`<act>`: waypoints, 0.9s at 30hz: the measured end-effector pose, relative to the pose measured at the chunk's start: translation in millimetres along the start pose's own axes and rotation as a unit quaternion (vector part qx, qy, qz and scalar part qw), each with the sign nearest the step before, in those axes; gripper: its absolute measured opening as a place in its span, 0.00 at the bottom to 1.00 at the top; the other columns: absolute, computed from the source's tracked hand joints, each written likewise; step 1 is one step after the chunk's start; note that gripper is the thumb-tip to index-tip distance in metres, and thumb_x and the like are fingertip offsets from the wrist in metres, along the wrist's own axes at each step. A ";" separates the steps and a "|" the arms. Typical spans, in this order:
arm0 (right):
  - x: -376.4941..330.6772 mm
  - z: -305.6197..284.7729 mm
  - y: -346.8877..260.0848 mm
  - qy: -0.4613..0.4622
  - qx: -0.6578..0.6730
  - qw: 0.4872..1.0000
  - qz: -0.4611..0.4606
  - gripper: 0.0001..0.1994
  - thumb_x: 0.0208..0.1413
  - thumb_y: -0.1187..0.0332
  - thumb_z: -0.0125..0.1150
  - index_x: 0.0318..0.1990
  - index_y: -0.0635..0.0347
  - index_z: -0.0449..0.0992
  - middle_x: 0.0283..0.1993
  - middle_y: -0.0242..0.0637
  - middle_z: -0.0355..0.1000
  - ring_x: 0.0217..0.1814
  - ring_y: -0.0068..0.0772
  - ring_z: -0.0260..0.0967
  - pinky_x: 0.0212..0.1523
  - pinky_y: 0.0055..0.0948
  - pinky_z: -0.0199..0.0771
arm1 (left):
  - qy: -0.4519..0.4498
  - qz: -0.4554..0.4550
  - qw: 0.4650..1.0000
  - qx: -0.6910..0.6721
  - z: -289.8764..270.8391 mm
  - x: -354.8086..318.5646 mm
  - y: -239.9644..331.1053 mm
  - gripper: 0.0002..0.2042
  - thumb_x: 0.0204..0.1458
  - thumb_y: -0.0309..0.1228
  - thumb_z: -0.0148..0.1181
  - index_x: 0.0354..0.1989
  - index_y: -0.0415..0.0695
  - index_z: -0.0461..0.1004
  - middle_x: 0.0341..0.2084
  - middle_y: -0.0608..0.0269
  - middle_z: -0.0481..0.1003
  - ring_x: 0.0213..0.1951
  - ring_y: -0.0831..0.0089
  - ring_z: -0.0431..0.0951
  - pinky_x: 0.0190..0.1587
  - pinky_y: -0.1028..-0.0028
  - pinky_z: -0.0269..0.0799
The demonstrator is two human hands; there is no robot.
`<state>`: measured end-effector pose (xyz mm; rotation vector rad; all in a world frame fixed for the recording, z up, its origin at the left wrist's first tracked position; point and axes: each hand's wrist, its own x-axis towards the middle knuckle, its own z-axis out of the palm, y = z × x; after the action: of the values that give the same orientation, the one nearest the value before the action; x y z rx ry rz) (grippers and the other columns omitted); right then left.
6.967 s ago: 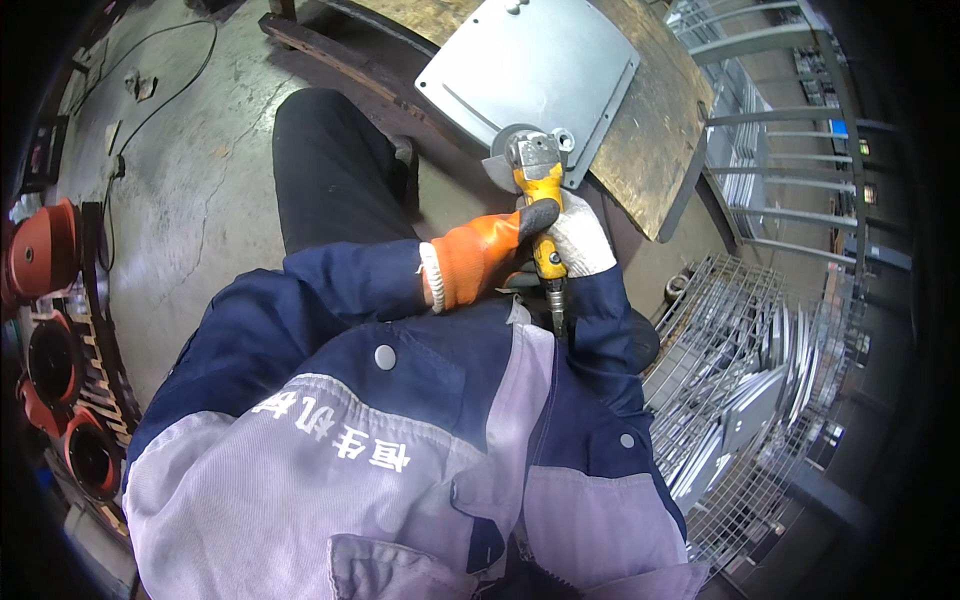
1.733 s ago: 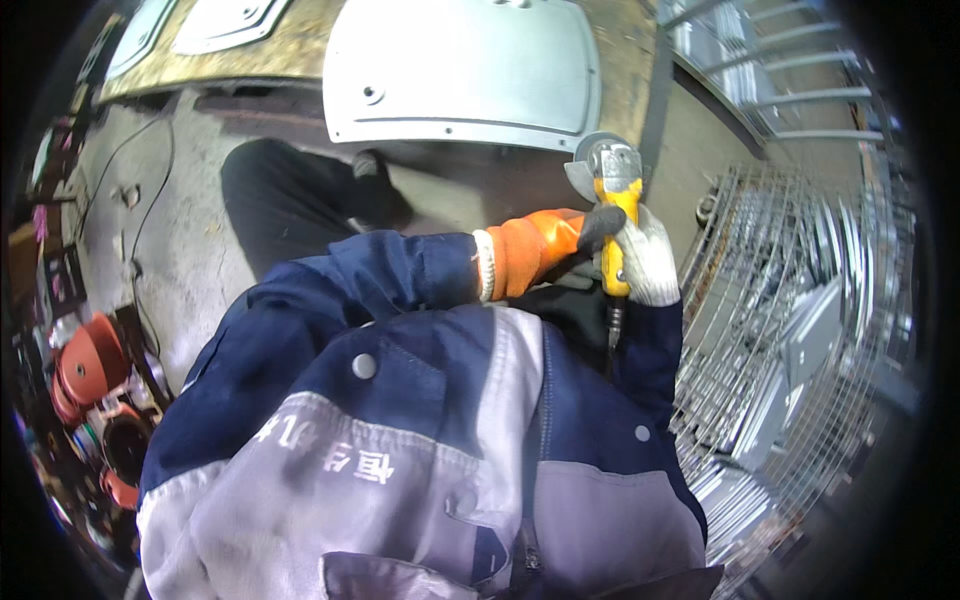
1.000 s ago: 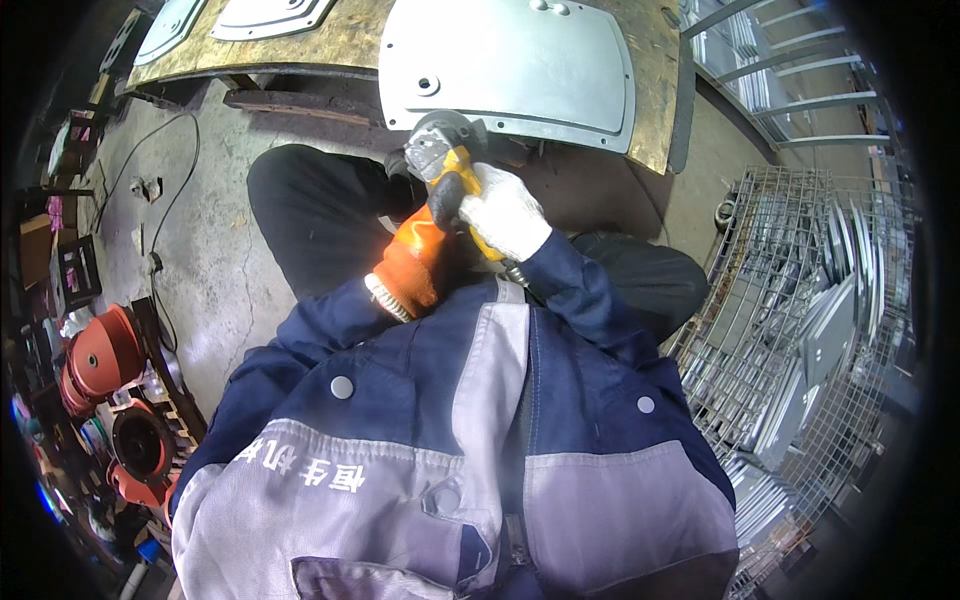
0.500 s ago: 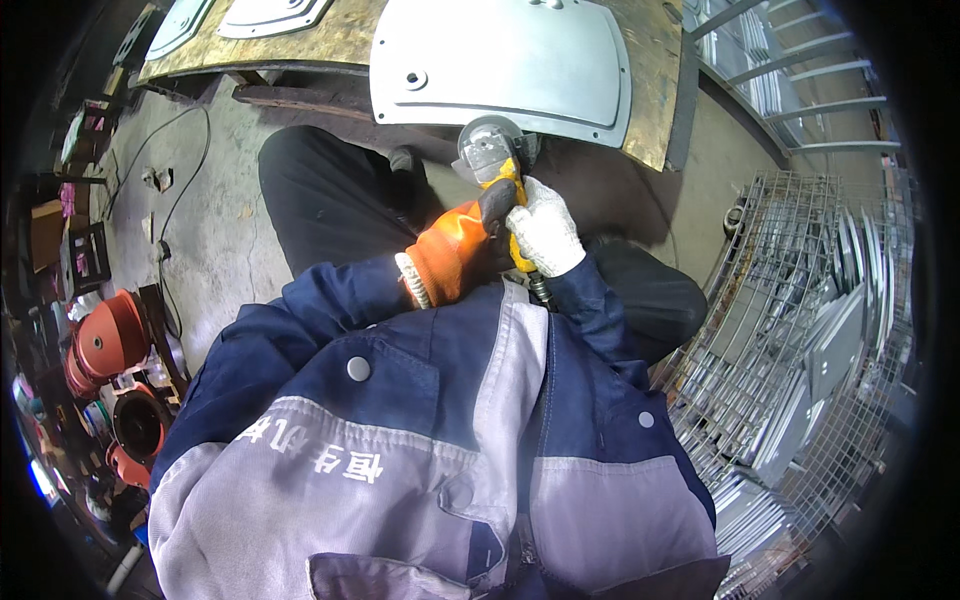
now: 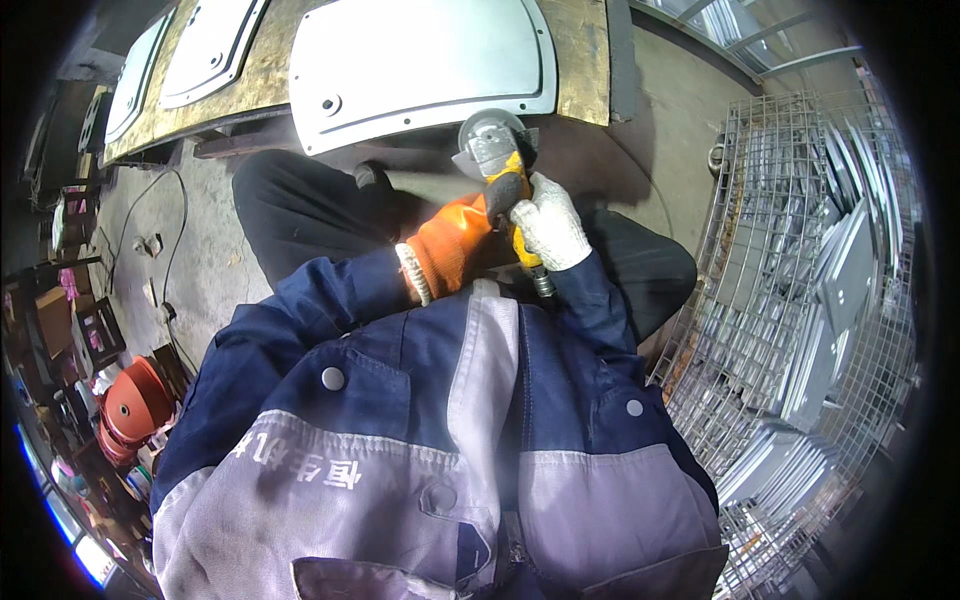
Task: The person sits on the floor and uses a handheld angle grinder to smooth the edges of metal panels. They repeatedly pick up panels from a wire basket, grind the edges, and place the finished panels back into the basket.
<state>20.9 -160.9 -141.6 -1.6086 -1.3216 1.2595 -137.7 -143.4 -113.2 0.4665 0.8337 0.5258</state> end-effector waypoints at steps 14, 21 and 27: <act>-15.0 -71.4 26.2 0.101 0.084 0.991 0.022 0.13 0.50 0.69 0.56 0.41 0.68 0.71 0.28 0.38 0.70 0.25 0.28 0.69 0.25 0.28 0.69 | -0.087 -0.117 0.989 0.010 52.4 61.3 -11.7 0.16 0.59 0.41 0.57 0.48 0.42 0.73 0.39 0.60 0.76 0.40 0.74 0.77 0.45 0.72 0.74; -2.7 -81.4 27.0 0.077 0.001 0.997 -0.008 0.12 0.50 0.70 0.56 0.40 0.66 0.72 0.30 0.38 0.71 0.27 0.27 0.69 0.27 0.27 0.70 | -0.097 -0.115 0.987 -0.054 52.4 74.8 -22.3 0.18 0.57 0.40 0.59 0.51 0.42 0.71 0.41 0.59 0.76 0.41 0.73 0.76 0.45 0.73 0.72; -1.1 -76.4 19.0 0.038 0.033 0.997 0.058 0.12 0.50 0.72 0.55 0.42 0.66 0.72 0.29 0.36 0.71 0.25 0.26 0.68 0.25 0.27 0.70 | -0.105 0.316 0.787 0.520 28.8 74.2 -26.7 0.26 0.49 0.28 0.67 0.57 0.47 0.66 0.43 0.57 0.76 0.42 0.66 0.77 0.47 0.71 0.72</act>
<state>99.6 -161.6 -136.9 -1.6902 -1.1426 1.2826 -66.7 -124.5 -153.8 1.8477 0.6766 0.5696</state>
